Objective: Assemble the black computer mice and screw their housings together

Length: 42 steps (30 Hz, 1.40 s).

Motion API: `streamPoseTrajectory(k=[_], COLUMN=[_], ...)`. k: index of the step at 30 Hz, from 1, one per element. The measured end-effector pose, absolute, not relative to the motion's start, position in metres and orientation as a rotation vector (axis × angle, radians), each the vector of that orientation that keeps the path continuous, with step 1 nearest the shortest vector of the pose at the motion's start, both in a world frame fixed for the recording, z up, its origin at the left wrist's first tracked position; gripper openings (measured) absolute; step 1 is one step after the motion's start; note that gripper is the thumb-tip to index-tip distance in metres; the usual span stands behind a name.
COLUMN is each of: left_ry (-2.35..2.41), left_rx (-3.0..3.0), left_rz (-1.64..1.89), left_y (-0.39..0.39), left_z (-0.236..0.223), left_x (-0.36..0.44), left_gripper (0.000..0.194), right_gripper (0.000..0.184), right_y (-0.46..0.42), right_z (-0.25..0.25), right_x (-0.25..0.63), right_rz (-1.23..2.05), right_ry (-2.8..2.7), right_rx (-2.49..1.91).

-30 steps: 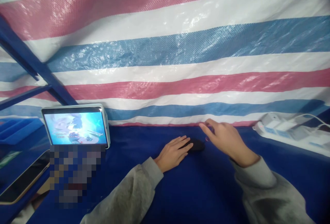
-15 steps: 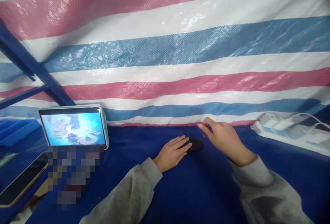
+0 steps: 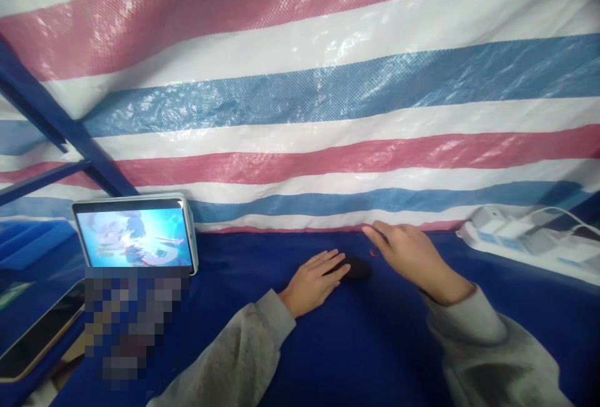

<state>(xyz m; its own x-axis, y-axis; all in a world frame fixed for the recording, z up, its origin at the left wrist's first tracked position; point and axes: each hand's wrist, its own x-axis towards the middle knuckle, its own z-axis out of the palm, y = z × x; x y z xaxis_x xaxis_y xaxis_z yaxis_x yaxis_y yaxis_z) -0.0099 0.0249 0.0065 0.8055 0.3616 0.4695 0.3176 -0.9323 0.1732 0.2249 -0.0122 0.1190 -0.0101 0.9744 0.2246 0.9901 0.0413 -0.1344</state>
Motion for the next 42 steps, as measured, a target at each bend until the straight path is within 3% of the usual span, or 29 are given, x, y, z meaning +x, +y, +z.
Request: streamPoseTrajectory(k=[3,7,12,18,27,31,40,42], left_ry=[0.554,0.546,0.555,0.561,0.545,0.546,0.549,0.546], left_rx=[2.896,2.911,2.916,2.91,2.916,2.902,2.926,2.918], left_rz=[0.787,0.77,0.776,0.768,0.781,0.792,0.775,0.777], left_y=[0.025,0.0252,0.0256,0.0259,0.0254,0.0256,0.0261,0.0261], left_z=[0.0062,0.0065,0.005,0.0036,0.0045,0.0045,0.0031,0.0037], left_x=[-0.0098,-0.0097,-0.0099,-0.0097,-0.0099,-0.0101,-0.0098,-0.0099], left_gripper=[0.039,0.039,0.038,0.039,0.04,0.041,0.041,0.041], right_gripper=[0.022,0.021,0.039,0.026,0.032,0.021,0.033,0.029], right_y=[-0.0138,-0.0148,-0.0131,-0.0105,-0.013,-0.0122,-0.0114,-0.0118], right_z=[0.12,0.1191,0.1161,0.1141,0.1163,0.1168,0.1164,0.1167], right_x=[0.2232,0.2206,0.2208,0.2238,0.2202,0.221,0.2223,0.2224], right_rz=[-0.015,0.01,-0.079,-0.096,-0.114,-0.091,-0.07,-0.054], right_ry=[-2.07,-2.085,-2.079,-2.068,-2.074,-2.059,-2.055,-2.063], right_rx=[-1.946,-1.867,-1.928,-1.833,-1.907,-1.866,-1.955,-1.921])
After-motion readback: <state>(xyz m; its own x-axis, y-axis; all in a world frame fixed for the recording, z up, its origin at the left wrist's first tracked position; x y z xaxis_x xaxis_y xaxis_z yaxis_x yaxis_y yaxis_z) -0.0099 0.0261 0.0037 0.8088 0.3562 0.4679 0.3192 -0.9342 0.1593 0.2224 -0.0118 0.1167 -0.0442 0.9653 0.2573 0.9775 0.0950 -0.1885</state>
